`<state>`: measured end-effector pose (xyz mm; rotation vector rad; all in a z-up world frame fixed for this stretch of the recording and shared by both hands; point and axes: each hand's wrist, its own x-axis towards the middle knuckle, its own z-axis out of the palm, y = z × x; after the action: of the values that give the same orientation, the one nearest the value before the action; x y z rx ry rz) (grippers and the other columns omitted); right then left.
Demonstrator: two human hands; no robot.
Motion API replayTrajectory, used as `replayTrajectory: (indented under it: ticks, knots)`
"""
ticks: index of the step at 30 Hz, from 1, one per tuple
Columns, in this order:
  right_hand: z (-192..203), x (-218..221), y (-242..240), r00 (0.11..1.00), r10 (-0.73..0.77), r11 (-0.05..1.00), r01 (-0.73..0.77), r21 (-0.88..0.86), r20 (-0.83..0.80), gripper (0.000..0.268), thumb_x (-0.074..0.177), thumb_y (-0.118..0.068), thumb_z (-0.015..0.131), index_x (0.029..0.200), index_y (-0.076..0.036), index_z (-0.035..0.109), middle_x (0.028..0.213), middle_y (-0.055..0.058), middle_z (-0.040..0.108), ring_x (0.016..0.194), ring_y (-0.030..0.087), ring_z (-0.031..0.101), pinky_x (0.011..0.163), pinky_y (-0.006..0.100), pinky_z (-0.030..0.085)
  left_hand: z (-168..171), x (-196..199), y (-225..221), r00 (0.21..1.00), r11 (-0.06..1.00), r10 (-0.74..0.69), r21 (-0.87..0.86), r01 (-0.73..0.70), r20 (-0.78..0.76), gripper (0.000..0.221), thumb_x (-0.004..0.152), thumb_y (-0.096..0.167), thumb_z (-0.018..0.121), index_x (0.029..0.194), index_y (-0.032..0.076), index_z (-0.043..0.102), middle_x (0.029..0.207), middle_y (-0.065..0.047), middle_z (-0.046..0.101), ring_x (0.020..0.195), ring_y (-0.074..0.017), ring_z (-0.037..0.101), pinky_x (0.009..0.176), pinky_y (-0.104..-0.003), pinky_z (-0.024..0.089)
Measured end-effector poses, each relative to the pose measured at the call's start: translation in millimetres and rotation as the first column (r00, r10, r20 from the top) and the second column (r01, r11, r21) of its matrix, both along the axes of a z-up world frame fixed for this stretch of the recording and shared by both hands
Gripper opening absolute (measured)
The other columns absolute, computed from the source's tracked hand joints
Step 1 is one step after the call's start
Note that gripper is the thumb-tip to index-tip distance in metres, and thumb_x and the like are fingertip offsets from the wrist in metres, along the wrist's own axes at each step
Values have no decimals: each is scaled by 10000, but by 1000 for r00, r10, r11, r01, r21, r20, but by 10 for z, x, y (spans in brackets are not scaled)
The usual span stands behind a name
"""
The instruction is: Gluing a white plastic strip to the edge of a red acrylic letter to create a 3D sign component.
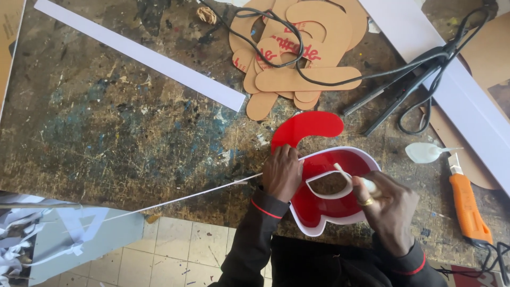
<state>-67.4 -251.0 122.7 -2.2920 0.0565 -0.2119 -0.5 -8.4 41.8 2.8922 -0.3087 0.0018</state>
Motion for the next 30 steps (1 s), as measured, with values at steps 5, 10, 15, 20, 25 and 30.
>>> replayTrajectory:
  ticks: [5,10,15,20,25,30]
  knots:
    - [-366,-24,-331,987,-110,961,75,267,121,748,1150,-708,441,815,-75,657,727,47,613,573,155,492,582,356,373,-39,-1,8,998,1000,-14,15,13,54,224,1024,233,878,1099,81,732,1080,-106,722,939,-297,704,762,-435,627]
    - [2,-7,-388,987,-159,959,157,237,-12,785,1132,-726,486,689,-88,597,648,19,555,566,146,459,633,346,355,-34,4,13,998,1000,-21,16,20,55,210,1023,198,856,1137,60,747,1103,-113,746,949,-280,714,764,-410,635]
    - [80,-46,-315,998,-55,998,54,-37,-27,815,1086,-708,379,881,-48,812,552,17,560,463,142,423,493,362,292,-47,5,8,999,999,-19,39,17,49,212,1053,229,836,1123,59,729,1088,-118,736,937,-284,703,786,-427,631]
    - [-74,22,-143,998,67,964,-68,-257,-11,595,1105,-640,447,853,-201,761,544,-9,642,420,136,532,466,339,340,-31,11,-1,1000,999,-14,46,13,8,200,1074,249,810,1111,68,733,1123,-126,739,984,-295,709,814,-428,625]
    - [-46,81,-72,995,94,950,-101,-295,-41,541,1125,-584,459,868,-212,755,563,-25,701,403,135,569,461,342,350,-51,14,3,1000,999,10,39,-9,-8,200,1073,265,814,1114,81,746,1133,-118,737,998,-303,709,789,-435,627]
    - [21,30,-76,987,43,968,-80,-239,-154,726,1014,-763,366,1006,-183,803,488,-7,660,387,135,579,477,347,433,-29,19,6,1000,999,-3,35,3,8,218,1077,270,807,1119,69,735,1139,-126,731,1003,-314,705,792,-445,623]
